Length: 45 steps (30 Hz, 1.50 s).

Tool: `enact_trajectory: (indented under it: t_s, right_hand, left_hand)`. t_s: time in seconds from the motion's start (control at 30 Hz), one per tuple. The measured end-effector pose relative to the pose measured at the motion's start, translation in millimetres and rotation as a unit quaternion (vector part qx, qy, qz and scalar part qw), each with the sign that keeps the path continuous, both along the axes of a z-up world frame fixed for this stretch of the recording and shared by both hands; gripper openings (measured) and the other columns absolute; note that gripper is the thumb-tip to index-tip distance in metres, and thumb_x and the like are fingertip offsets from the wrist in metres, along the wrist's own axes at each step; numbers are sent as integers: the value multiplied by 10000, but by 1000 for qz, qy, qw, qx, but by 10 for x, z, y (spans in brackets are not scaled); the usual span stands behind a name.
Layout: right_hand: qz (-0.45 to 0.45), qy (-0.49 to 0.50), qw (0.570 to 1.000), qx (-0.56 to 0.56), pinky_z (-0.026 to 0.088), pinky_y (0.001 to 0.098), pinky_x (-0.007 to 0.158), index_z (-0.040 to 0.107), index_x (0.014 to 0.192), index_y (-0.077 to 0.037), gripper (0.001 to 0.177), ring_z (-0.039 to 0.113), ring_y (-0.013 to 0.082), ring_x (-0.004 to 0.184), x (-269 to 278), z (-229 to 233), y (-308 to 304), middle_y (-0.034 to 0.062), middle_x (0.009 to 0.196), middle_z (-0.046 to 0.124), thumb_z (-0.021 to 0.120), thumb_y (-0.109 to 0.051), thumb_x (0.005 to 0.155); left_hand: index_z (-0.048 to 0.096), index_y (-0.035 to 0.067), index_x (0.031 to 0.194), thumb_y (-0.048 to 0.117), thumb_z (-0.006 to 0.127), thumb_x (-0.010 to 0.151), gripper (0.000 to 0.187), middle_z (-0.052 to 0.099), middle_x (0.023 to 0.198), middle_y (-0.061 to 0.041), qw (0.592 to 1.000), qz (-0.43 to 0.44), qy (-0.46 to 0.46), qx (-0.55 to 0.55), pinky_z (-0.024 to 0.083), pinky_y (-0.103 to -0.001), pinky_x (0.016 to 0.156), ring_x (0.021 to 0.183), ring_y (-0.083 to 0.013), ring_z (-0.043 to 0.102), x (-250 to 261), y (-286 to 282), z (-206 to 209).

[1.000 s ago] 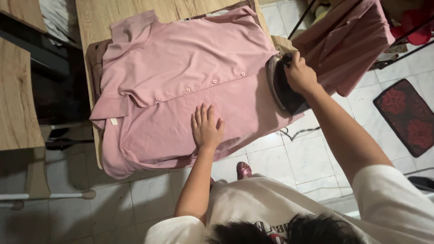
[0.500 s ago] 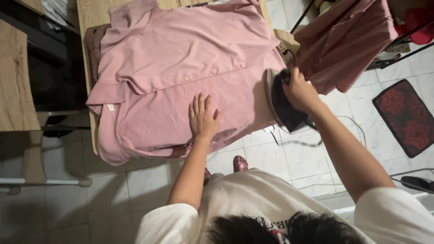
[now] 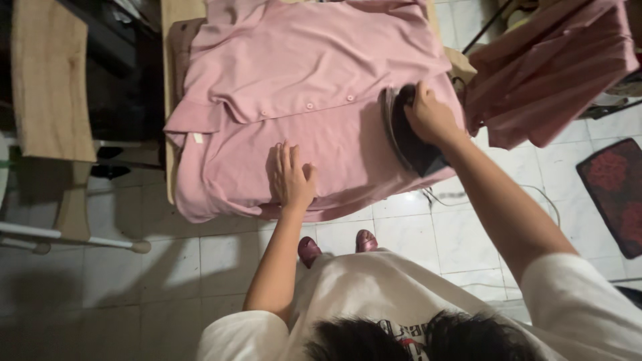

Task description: The person irons a pink shirt on a wooden table, smoothing the fabric with their hands and pressing it with an iron before folding the garment.

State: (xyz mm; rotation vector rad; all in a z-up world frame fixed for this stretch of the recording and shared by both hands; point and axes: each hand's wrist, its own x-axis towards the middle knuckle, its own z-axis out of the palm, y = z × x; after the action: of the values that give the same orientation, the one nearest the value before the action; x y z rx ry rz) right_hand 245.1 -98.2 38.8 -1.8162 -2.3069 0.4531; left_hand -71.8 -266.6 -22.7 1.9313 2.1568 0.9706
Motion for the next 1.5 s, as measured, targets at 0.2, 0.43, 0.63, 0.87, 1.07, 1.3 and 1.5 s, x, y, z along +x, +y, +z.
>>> enact_trajectory:
  t_s: [0.2,0.43,0.63,0.87,1.07,1.3,1.5]
  right_hand:
    - [4,28,1000,3,487,622,829,300,1378,20,568,618,594,983,-299,-275,894,419,1157,592,594,-265,984]
    - [-13,25,1000,-2,480,627,872,328,1357,8,535,611,605,1015,-502,-367,1211,432,1166,592,597,-271,988]
    - [-8,47,999,-4,478,631,825,211,1448,96,702,605,617,957,-418,-354,718,480,1123,563,597,-248,974]
    - [-29,63,997,-45,489,622,826,362,1258,27,475,619,593,976,-424,119,-595,411,1148,604,621,-233,957]
    - [-30,83,994,-69,511,601,799,333,1265,27,500,627,598,907,-550,293,-1133,415,1124,588,616,-235,946]
    - [-13,85,995,-49,508,603,820,330,1275,44,539,616,603,967,-721,59,-470,419,1154,583,637,-292,984]
    - [30,85,996,-12,498,608,843,276,1345,87,648,615,596,1001,-984,-303,589,424,1123,598,652,-284,970]
  left_hand:
    - [544,19,1373,219,687,883,548,440,1551,-190,1000,9,2,-14,295,-563,1194,1487,-410,340,-144,-217,-28]
    - [543,-14,1334,216,701,872,540,452,1509,-228,1000,-2,2,4,291,-588,1195,1463,-443,355,-205,-362,59]
    - [552,-11,1326,208,688,843,547,457,1460,-241,999,-26,6,19,319,-582,1168,1419,-459,359,-125,-302,200]
    - [531,9,1376,158,656,871,541,424,1529,-237,997,-70,-43,-12,326,-564,1167,1451,-466,342,46,-164,142]
    - [529,20,1386,158,660,900,522,431,1529,-202,999,-39,-16,-8,316,-564,1190,1463,-444,358,-20,-122,53]
    - [497,20,1430,148,649,940,528,389,1574,-230,996,-7,-90,-5,315,-555,1175,1462,-453,355,-99,-108,-40]
    - [451,-7,1468,116,637,944,569,337,1590,-267,993,-2,-118,20,293,-556,1206,1487,-491,300,-132,-208,-26]
